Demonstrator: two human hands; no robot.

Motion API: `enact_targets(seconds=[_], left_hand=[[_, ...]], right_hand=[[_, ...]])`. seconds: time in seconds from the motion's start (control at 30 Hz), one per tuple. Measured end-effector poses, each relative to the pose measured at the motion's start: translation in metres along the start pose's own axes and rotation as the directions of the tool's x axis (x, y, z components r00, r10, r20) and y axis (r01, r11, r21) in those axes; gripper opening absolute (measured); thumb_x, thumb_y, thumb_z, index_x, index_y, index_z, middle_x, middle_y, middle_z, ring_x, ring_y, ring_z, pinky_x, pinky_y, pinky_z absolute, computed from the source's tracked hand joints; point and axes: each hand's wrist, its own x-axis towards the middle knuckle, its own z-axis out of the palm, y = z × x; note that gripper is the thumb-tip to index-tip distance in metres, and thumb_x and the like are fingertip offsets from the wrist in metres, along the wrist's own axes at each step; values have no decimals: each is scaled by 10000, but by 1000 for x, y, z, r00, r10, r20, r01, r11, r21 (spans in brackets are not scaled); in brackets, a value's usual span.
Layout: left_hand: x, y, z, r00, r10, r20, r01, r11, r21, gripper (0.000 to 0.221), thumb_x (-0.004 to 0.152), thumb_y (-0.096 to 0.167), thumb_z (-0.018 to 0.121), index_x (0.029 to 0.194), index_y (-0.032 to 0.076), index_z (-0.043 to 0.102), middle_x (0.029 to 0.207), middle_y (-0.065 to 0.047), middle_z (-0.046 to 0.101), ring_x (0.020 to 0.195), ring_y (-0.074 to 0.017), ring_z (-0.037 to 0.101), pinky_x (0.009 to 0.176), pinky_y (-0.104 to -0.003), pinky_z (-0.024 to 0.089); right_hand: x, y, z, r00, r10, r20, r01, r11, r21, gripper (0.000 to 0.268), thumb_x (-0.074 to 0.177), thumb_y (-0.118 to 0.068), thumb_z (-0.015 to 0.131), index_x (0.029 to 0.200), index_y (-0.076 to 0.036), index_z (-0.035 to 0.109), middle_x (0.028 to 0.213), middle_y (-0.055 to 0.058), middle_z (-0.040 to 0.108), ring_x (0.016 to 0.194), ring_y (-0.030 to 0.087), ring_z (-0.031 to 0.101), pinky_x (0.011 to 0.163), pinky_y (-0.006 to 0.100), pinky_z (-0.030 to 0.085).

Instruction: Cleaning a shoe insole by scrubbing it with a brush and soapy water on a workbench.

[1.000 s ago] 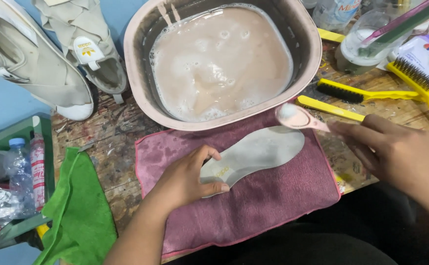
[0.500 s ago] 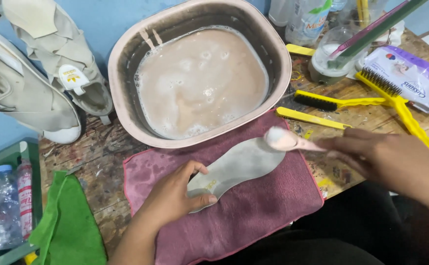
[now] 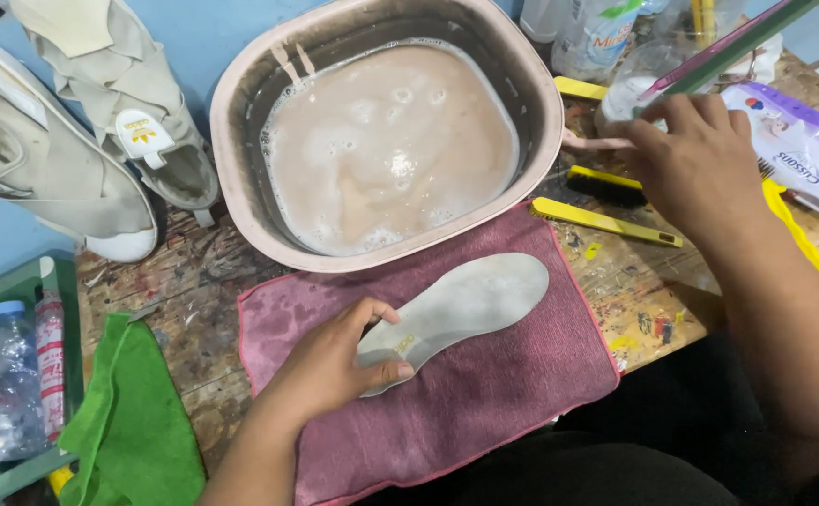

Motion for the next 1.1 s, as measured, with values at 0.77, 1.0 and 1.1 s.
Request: enact_targets(seconds=[0.77, 1.0, 1.1], left_hand=[[-2, 0, -1, 1000, -6, 14, 7, 1000, -27, 498, 664, 546, 660, 1049, 282, 488, 1128, 71, 612, 1078, -140, 571, 809, -304, 426], [-2, 1, -1, 999, -33, 29, 34, 999, -35, 497, 664, 547, 654, 1058, 290, 494, 1143, 100, 601, 1029, -110, 581, 787, -281, 418], [-3, 4, -2, 999, -34, 28, 35, 999, -35, 481, 679, 480, 695, 1068, 286, 489, 1183, 93, 595, 1129, -127, 548, 845, -309, 419]], right_hand=[[-28, -6, -44, 872, 211, 442, -423, 780, 462, 285, 935, -348, 525, 1039, -83, 545, 794, 120, 635, 662, 322, 592, 584, 424, 435], [-10, 18, -58, 949, 66, -308, 138, 792, 595, 455, 1098, -230, 340, 1330, 155, 410, 1131, 312, 485, 991, 395, 487, 781, 472, 379], [-27, 21, -43, 992, 105, 66, -124, 836, 534, 190, 995, -23, 542, 1137, 29, 655, 929, 179, 654, 860, 341, 559, 822, 462, 431]])
